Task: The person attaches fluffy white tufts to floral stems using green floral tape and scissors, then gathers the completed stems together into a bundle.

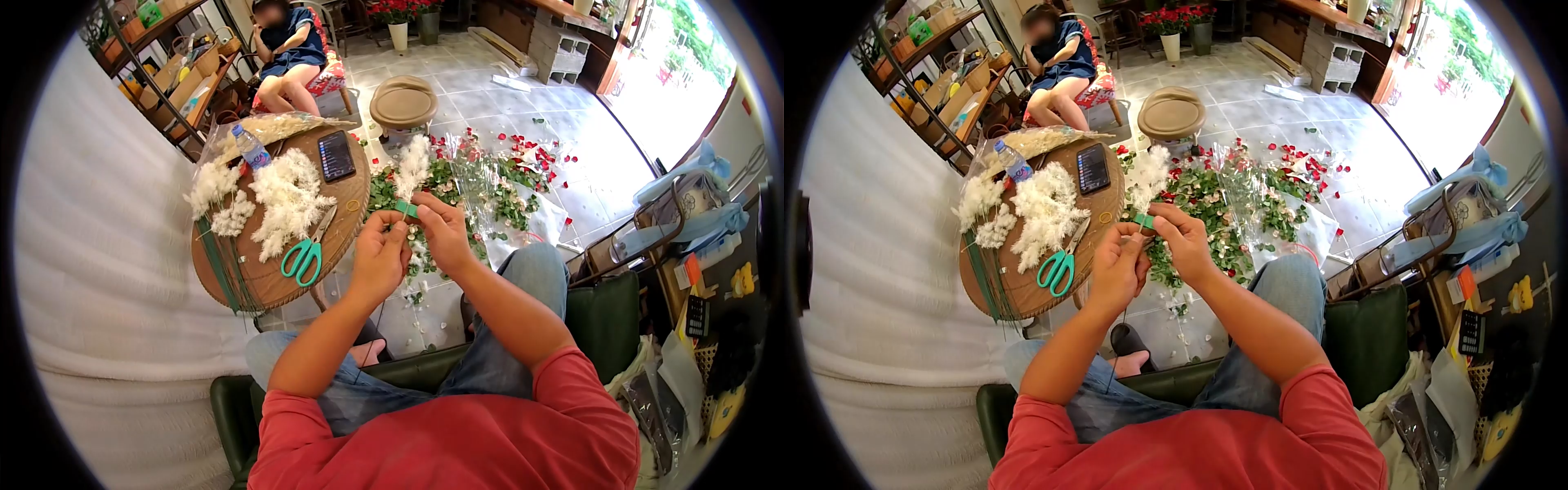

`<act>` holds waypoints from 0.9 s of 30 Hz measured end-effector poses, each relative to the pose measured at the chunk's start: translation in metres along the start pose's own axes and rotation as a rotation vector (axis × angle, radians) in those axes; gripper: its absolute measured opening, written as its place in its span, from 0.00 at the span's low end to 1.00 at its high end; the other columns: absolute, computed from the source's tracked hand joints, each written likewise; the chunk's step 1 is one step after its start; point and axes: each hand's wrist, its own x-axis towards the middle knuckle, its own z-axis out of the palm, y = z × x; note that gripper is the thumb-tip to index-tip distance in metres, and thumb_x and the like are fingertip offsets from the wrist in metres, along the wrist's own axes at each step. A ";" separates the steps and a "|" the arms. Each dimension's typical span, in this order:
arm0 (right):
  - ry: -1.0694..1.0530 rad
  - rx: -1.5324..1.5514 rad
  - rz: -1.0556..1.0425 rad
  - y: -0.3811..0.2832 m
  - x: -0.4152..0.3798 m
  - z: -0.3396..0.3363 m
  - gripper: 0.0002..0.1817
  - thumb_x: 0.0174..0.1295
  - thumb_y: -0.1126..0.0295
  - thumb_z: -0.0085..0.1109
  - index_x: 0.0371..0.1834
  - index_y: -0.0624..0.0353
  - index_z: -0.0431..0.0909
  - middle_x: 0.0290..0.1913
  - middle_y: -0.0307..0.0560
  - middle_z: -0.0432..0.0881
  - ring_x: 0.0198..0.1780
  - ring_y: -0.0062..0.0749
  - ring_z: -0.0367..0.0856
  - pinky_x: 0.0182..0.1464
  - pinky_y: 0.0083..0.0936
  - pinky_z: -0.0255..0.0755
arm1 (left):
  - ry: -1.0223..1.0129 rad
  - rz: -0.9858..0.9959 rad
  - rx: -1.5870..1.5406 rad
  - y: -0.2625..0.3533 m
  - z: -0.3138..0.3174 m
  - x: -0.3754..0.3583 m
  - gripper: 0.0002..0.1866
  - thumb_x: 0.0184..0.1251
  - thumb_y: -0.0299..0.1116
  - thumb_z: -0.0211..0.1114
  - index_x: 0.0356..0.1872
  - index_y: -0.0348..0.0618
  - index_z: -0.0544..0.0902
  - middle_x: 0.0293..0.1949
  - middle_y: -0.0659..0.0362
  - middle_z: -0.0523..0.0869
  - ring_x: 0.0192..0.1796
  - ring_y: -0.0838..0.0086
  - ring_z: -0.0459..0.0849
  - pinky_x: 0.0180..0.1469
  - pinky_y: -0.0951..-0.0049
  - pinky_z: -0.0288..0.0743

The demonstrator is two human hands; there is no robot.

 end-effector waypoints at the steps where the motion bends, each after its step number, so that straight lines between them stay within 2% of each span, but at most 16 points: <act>1: -0.043 0.010 0.006 -0.002 0.000 -0.002 0.17 0.70 0.69 0.63 0.55 0.72 0.80 0.47 0.41 0.82 0.46 0.19 0.79 0.50 0.23 0.75 | 0.019 0.024 0.010 0.001 -0.001 0.000 0.08 0.81 0.34 0.51 0.46 0.40 0.75 0.18 0.65 0.72 0.15 0.85 0.63 0.16 0.80 0.57; 3: -0.086 0.020 0.015 -0.006 0.000 -0.005 0.17 0.70 0.69 0.62 0.54 0.72 0.80 0.48 0.42 0.83 0.45 0.19 0.79 0.50 0.22 0.75 | 0.027 0.030 -0.003 -0.001 -0.005 0.001 0.08 0.81 0.33 0.51 0.46 0.40 0.74 0.18 0.66 0.72 0.15 0.85 0.62 0.17 0.80 0.56; 5: -0.172 -0.125 0.012 -0.011 0.002 -0.006 0.16 0.69 0.70 0.62 0.53 0.71 0.81 0.47 0.41 0.84 0.45 0.20 0.80 0.50 0.22 0.75 | 0.033 0.038 -0.015 -0.002 -0.007 0.001 0.08 0.81 0.33 0.50 0.46 0.40 0.74 0.18 0.66 0.71 0.15 0.85 0.62 0.17 0.79 0.56; 8: -0.168 -0.116 0.071 -0.012 0.002 -0.005 0.14 0.69 0.70 0.63 0.51 0.70 0.81 0.45 0.40 0.85 0.45 0.19 0.80 0.49 0.22 0.75 | -0.004 0.055 -0.070 -0.001 -0.008 0.001 0.06 0.81 0.31 0.50 0.45 0.41 0.73 0.18 0.66 0.69 0.16 0.85 0.61 0.17 0.79 0.54; 12: -0.162 -0.140 0.052 -0.015 0.002 -0.002 0.12 0.69 0.70 0.63 0.47 0.68 0.83 0.42 0.40 0.86 0.43 0.19 0.80 0.48 0.21 0.75 | -0.008 -0.022 -0.119 0.006 -0.010 0.000 0.07 0.80 0.30 0.48 0.42 0.40 0.72 0.17 0.66 0.67 0.15 0.85 0.59 0.16 0.79 0.52; 14: -0.243 -0.044 0.227 -0.007 0.005 -0.009 0.11 0.68 0.70 0.62 0.46 0.68 0.83 0.41 0.42 0.87 0.41 0.21 0.81 0.47 0.22 0.75 | -0.032 -0.041 -0.138 0.006 -0.011 0.001 0.07 0.80 0.30 0.47 0.41 0.40 0.72 0.16 0.65 0.67 0.14 0.84 0.58 0.15 0.78 0.52; 16: -0.224 -0.002 0.235 -0.012 0.005 -0.004 0.11 0.68 0.71 0.61 0.47 0.68 0.83 0.41 0.43 0.87 0.41 0.22 0.82 0.47 0.23 0.75 | -0.014 -0.039 -0.139 0.005 -0.009 0.002 0.09 0.80 0.32 0.46 0.40 0.41 0.73 0.14 0.66 0.64 0.11 0.83 0.55 0.12 0.79 0.51; 21: -0.208 0.161 0.241 -0.013 0.005 -0.001 0.10 0.66 0.74 0.60 0.47 0.68 0.82 0.41 0.44 0.87 0.41 0.24 0.83 0.48 0.25 0.75 | -0.034 -0.027 -0.146 0.004 -0.009 0.002 0.09 0.80 0.33 0.47 0.39 0.41 0.73 0.14 0.66 0.65 0.11 0.83 0.56 0.13 0.79 0.51; 23: -0.214 0.242 0.335 -0.017 0.006 -0.004 0.11 0.66 0.75 0.59 0.48 0.68 0.83 0.42 0.44 0.87 0.42 0.25 0.84 0.49 0.26 0.76 | -0.044 -0.022 -0.128 0.004 -0.011 0.003 0.09 0.80 0.33 0.48 0.39 0.41 0.73 0.14 0.65 0.65 0.11 0.83 0.57 0.13 0.79 0.52; 27: -0.211 0.198 0.235 -0.023 0.009 -0.006 0.10 0.65 0.76 0.61 0.47 0.68 0.84 0.41 0.45 0.87 0.42 0.25 0.84 0.49 0.26 0.77 | -0.026 -0.060 -0.032 0.005 -0.015 0.005 0.08 0.79 0.32 0.51 0.39 0.41 0.74 0.17 0.65 0.69 0.15 0.84 0.61 0.16 0.79 0.54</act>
